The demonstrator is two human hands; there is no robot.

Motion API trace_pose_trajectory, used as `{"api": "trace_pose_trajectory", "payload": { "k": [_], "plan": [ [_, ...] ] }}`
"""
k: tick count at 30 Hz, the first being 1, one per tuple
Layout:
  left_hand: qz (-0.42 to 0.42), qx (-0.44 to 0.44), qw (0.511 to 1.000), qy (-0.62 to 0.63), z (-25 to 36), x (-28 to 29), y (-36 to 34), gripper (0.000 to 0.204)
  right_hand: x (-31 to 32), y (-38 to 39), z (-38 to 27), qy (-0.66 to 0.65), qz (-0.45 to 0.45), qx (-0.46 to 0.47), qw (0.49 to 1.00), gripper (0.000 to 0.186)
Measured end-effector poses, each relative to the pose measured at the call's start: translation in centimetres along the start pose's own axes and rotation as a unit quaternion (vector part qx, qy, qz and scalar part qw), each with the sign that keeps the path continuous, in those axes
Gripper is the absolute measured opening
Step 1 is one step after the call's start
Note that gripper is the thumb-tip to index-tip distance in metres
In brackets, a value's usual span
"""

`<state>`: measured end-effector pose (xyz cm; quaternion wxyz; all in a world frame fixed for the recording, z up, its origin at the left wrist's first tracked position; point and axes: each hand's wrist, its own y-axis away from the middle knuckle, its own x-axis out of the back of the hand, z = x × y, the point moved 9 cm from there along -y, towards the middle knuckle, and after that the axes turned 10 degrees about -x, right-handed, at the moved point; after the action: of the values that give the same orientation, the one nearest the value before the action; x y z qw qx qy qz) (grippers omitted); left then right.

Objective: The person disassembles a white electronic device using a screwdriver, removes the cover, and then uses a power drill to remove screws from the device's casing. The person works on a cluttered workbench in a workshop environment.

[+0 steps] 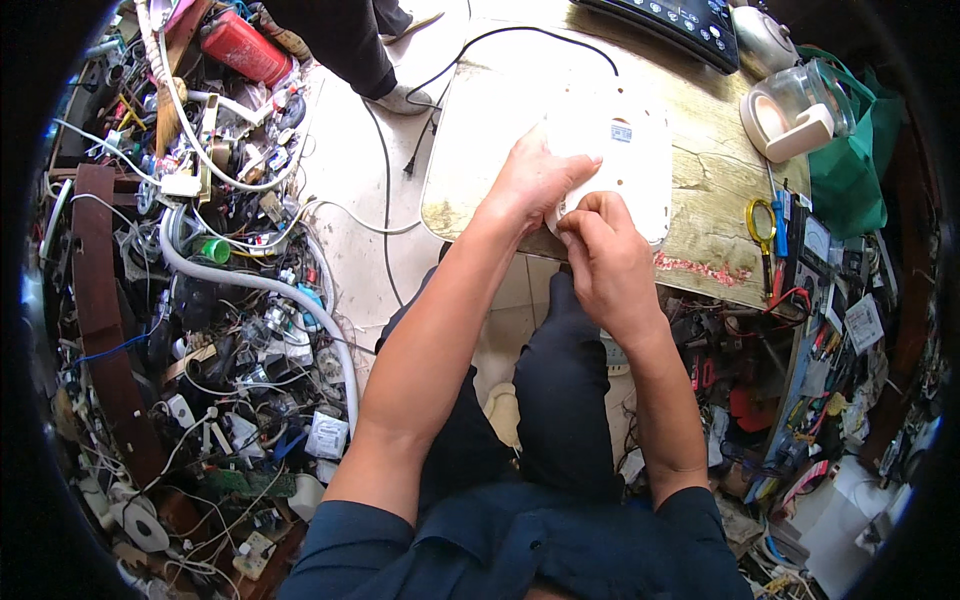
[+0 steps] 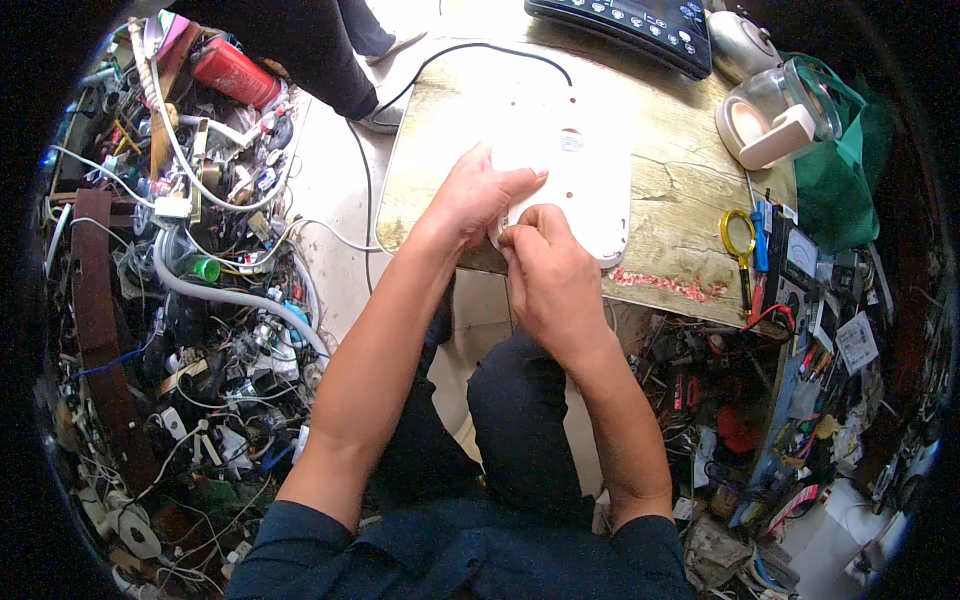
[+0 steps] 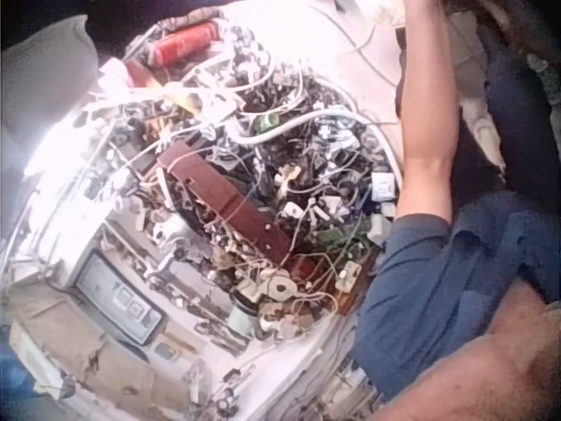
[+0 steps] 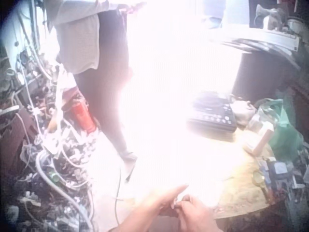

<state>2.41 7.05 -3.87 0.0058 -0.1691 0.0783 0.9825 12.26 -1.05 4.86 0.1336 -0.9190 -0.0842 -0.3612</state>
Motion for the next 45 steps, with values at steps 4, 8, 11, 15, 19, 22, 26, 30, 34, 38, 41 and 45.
{"api": "trace_pose_trajectory", "payload": {
  "k": [4, 8, 11, 15, 19, 22, 26, 30, 34, 38, 41, 45],
  "plan": [
    [0.000, -0.002, 0.999, -0.033, 0.4, 0.1, 0.2, 0.036, -0.1, 0.2, 0.9, -0.059, -0.001, -0.029, 0.998, 0.009],
    [-0.008, -0.001, 1.000, -0.018, 0.1, 0.1, 0.0, 0.036, 0.0, 0.6, 1.4, -0.088, 0.024, -0.059, 0.994, 0.009],
    [0.011, -0.001, 1.000, -0.013, 0.1, 0.2, 0.2, 0.035, 0.2, 0.9, 1.6, -0.111, 0.043, -0.077, 0.990, 0.010],
    [-0.004, -0.004, 0.998, -0.066, 1.0, 0.1, 0.3, 0.037, 0.3, 1.3, 1.5, -0.116, 0.072, -0.053, 0.989, 0.011],
    [-0.006, 0.020, 0.998, -0.058, 2.0, -0.5, 0.7, 0.038, 0.1, 3.0, -0.2, -0.001, 0.087, 0.026, 0.996, 0.012],
    [0.003, 0.002, 1.000, -0.024, 0.4, 0.0, -0.2, 0.038, -1.3, 4.0, 0.4, 0.022, 0.069, 0.029, 0.997, 0.014],
    [0.008, -0.002, 1.000, 0.006, 1.0, 0.0, -0.5, 0.038, -2.0, 3.6, 0.4, 0.078, 0.066, 0.010, 0.995, 0.015],
    [0.016, -0.008, 1.000, 0.014, 0.5, 0.4, -1.2, 0.037, -3.7, 2.8, 0.5, 0.128, 0.068, -0.006, 0.990, 0.017],
    [0.003, 0.025, 1.000, 0.016, 0.5, 3.0, -2.3, 0.038, -4.6, 1.9, 0.2, 0.173, 0.051, -0.028, 0.983, 0.016],
    [0.013, 0.000, 0.999, 0.042, 1.2, 4.1, -2.6, 0.036, -5.2, 0.8, -0.2, 0.164, 0.066, 0.000, 0.984, 0.014],
    [0.024, -0.023, 0.999, 0.043, 1.7, 4.5, -2.8, 0.034, -5.9, 0.2, -0.6, 0.167, 0.062, 0.018, 0.984, 0.013],
    [0.032, 0.004, 0.999, 0.035, 1.6, 4.7, -2.7, 0.032, -6.7, 0.2, -1.2, 0.157, 0.043, 0.022, 0.986, 0.016]
  ]
}}
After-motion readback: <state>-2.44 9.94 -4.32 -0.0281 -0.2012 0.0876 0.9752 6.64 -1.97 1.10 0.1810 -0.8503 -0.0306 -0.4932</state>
